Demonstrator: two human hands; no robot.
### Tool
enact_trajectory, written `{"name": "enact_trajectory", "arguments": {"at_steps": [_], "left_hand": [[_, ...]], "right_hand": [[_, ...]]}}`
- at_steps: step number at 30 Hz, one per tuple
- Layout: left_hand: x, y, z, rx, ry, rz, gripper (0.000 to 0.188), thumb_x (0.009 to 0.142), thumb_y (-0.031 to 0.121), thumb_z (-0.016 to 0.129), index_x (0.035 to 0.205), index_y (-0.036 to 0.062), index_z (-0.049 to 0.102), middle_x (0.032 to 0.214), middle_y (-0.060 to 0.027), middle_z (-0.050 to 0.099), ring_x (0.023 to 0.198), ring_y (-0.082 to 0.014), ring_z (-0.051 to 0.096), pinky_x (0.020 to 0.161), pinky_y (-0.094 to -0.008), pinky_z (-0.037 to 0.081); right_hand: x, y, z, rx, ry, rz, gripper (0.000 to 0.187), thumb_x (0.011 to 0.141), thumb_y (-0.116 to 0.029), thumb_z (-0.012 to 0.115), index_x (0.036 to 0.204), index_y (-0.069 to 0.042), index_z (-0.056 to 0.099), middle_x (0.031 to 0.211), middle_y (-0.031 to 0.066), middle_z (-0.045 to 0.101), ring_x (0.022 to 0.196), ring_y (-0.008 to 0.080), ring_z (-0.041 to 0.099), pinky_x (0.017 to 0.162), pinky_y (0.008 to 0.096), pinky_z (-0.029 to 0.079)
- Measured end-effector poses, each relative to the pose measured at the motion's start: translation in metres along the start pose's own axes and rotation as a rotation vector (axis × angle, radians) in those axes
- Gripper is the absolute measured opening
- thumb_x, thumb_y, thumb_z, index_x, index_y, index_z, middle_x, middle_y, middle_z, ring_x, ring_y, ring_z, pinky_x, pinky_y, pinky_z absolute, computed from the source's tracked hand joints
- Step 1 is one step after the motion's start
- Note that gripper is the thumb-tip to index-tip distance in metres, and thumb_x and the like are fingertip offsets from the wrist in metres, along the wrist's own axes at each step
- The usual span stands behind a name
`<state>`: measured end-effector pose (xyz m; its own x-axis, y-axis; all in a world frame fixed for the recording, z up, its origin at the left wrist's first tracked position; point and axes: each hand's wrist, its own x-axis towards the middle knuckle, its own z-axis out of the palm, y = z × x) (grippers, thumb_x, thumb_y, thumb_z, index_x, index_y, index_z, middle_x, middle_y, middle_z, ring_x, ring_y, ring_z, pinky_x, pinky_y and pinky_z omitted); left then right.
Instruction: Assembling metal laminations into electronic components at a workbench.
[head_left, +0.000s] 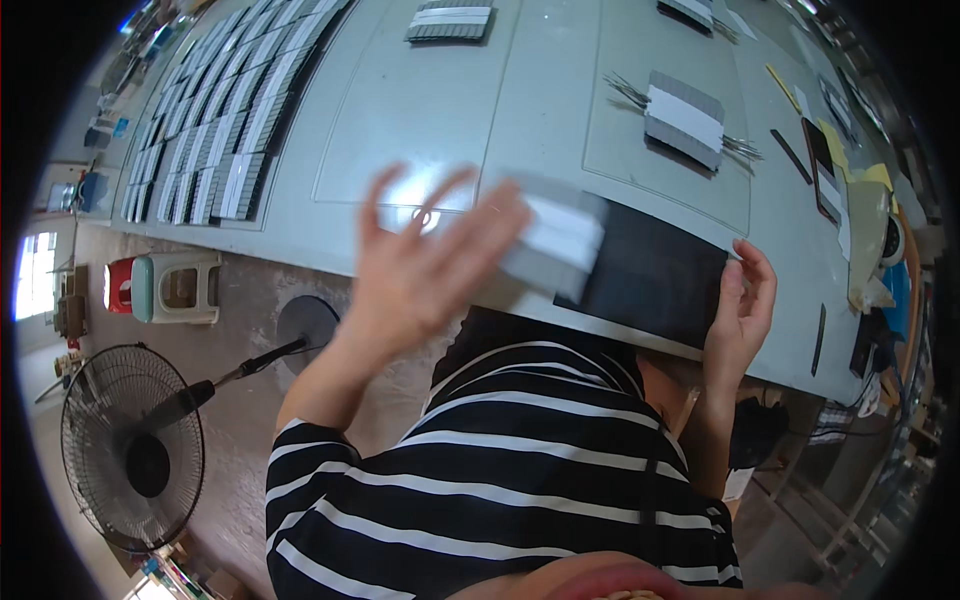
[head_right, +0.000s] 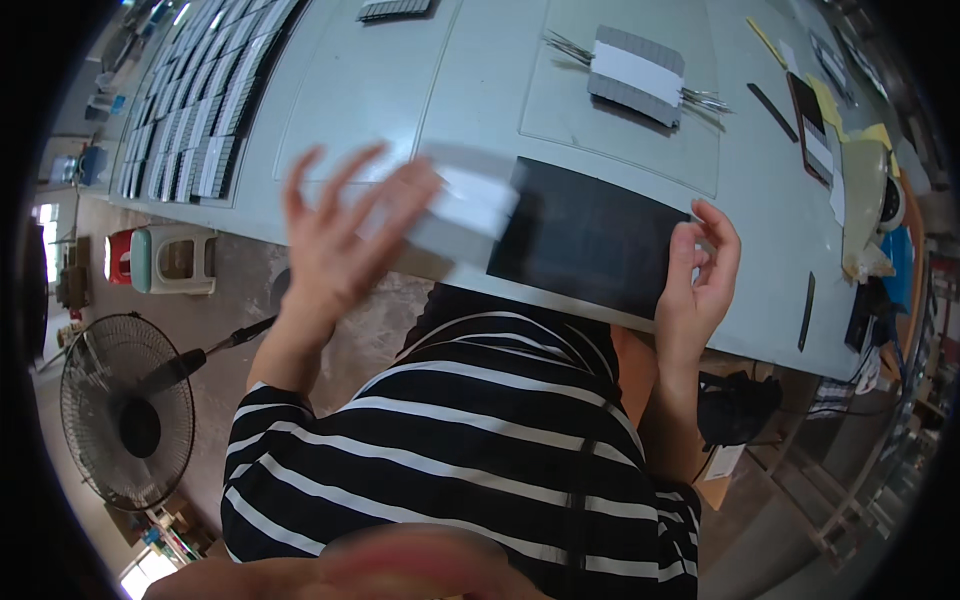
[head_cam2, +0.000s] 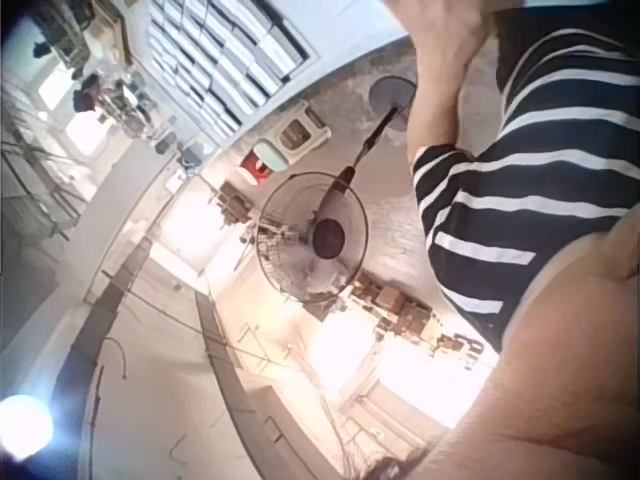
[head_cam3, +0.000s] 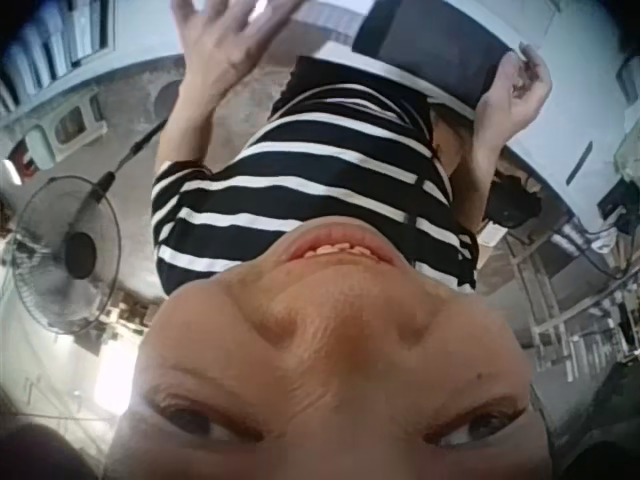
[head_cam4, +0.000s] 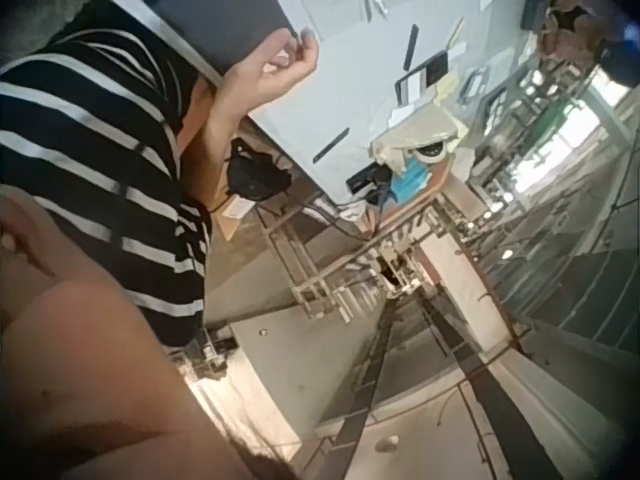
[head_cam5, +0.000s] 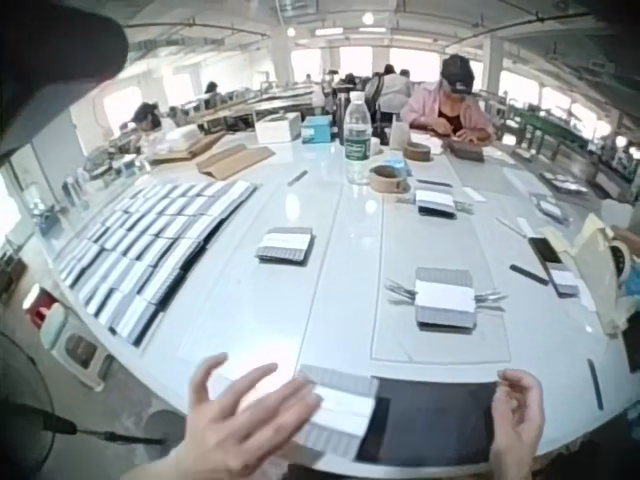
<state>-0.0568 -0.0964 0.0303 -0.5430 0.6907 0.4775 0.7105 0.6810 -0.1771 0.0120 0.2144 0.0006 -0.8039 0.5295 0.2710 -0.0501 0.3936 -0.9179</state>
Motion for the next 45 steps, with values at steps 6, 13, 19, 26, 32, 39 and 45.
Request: {"name": "enact_trajectory", "arguments": {"at_steps": [6, 13, 19, 26, 32, 39, 45], "left_hand": [[-0.010, -0.080, 0.014, 0.226, -0.065, -0.206, 0.045, 0.087, 0.016, 0.070, 0.131, 0.0254, 0.063, 0.130, 0.0063, 0.064, 0.124, -0.0206, 0.054, 0.112, -0.0465, 0.025], [-0.016, -0.098, 0.012, 0.075, -0.215, -0.165, 0.049, 0.087, 0.016, 0.070, 0.135, 0.0217, 0.060, 0.134, 0.0033, 0.061, 0.126, -0.0227, 0.053, 0.114, -0.0493, 0.027], [-0.011, -0.102, 0.008, 0.000, -0.266, -0.145, 0.053, 0.086, 0.037, 0.071, 0.135, 0.0202, 0.060, 0.136, 0.0006, 0.060, 0.128, -0.0254, 0.052, 0.112, -0.0508, 0.030], [0.059, -0.072, 0.010, -0.102, -0.082, 0.032, 0.042, 0.081, 0.020, 0.078, 0.122, 0.0167, 0.067, 0.122, 0.0004, 0.067, 0.118, -0.0232, 0.057, 0.104, -0.0458, 0.037], [0.128, -0.045, 0.049, -0.194, 0.067, 0.173, 0.024, 0.082, 0.015, 0.077, 0.106, 0.0157, 0.073, 0.104, 0.0010, 0.070, 0.107, -0.0216, 0.061, 0.099, -0.0425, 0.041], [0.160, -0.031, 0.092, -0.152, 0.053, 0.193, 0.019, 0.081, 0.015, 0.077, 0.099, 0.0150, 0.074, 0.097, 0.0009, 0.070, 0.101, -0.0192, 0.061, 0.096, -0.0425, 0.042], [0.162, -0.027, 0.097, -0.149, 0.129, 0.182, 0.007, 0.080, 0.014, 0.075, 0.086, 0.0129, 0.071, 0.090, 0.0020, 0.068, 0.097, -0.0182, 0.060, 0.093, -0.0436, 0.041]], "right_hand": [[0.043, -0.013, -0.002, -0.334, -0.152, -0.316, 0.014, 0.090, -0.007, 0.066, 0.104, -0.005, 0.069, 0.102, 0.0088, 0.063, 0.090, 0.0214, 0.058, 0.077, 0.0315, 0.048], [0.110, -0.011, 0.005, -0.711, -0.105, -0.744, 0.012, 0.084, -0.005, 0.070, 0.096, -0.005, 0.069, 0.093, 0.0071, 0.060, 0.091, 0.0265, 0.057, 0.077, 0.0372, 0.049], [0.139, 0.006, 0.022, -0.763, -0.177, -0.854, 0.010, 0.081, -0.007, 0.073, 0.090, -0.007, 0.069, 0.090, 0.0038, 0.059, 0.089, 0.0241, 0.057, 0.076, 0.0374, 0.049], [0.143, 0.009, 0.026, -0.793, -0.177, -0.907, 0.008, 0.082, -0.008, 0.071, 0.088, -0.006, 0.067, 0.089, 0.0037, 0.058, 0.088, 0.0229, 0.056, 0.078, 0.0362, 0.047], [0.138, 0.004, 0.019, -0.773, -0.221, -0.975, 0.011, 0.080, -0.007, 0.070, 0.090, -0.004, 0.066, 0.084, 0.0049, 0.061, 0.090, 0.0237, 0.056, 0.077, 0.0359, 0.045], [0.132, 0.007, 0.011, -0.777, -0.269, -0.970, 0.013, 0.081, -0.005, 0.070, 0.093, -0.004, 0.068, 0.087, 0.0047, 0.064, 0.093, 0.0225, 0.057, 0.080, 0.0357, 0.042], [0.132, 0.015, 0.012, -0.698, -0.293, -0.875, 0.009, 0.083, -0.007, 0.071, 0.092, -0.005, 0.068, 0.088, 0.0042, 0.063, 0.094, 0.0221, 0.056, 0.081, 0.0362, 0.041]]}}
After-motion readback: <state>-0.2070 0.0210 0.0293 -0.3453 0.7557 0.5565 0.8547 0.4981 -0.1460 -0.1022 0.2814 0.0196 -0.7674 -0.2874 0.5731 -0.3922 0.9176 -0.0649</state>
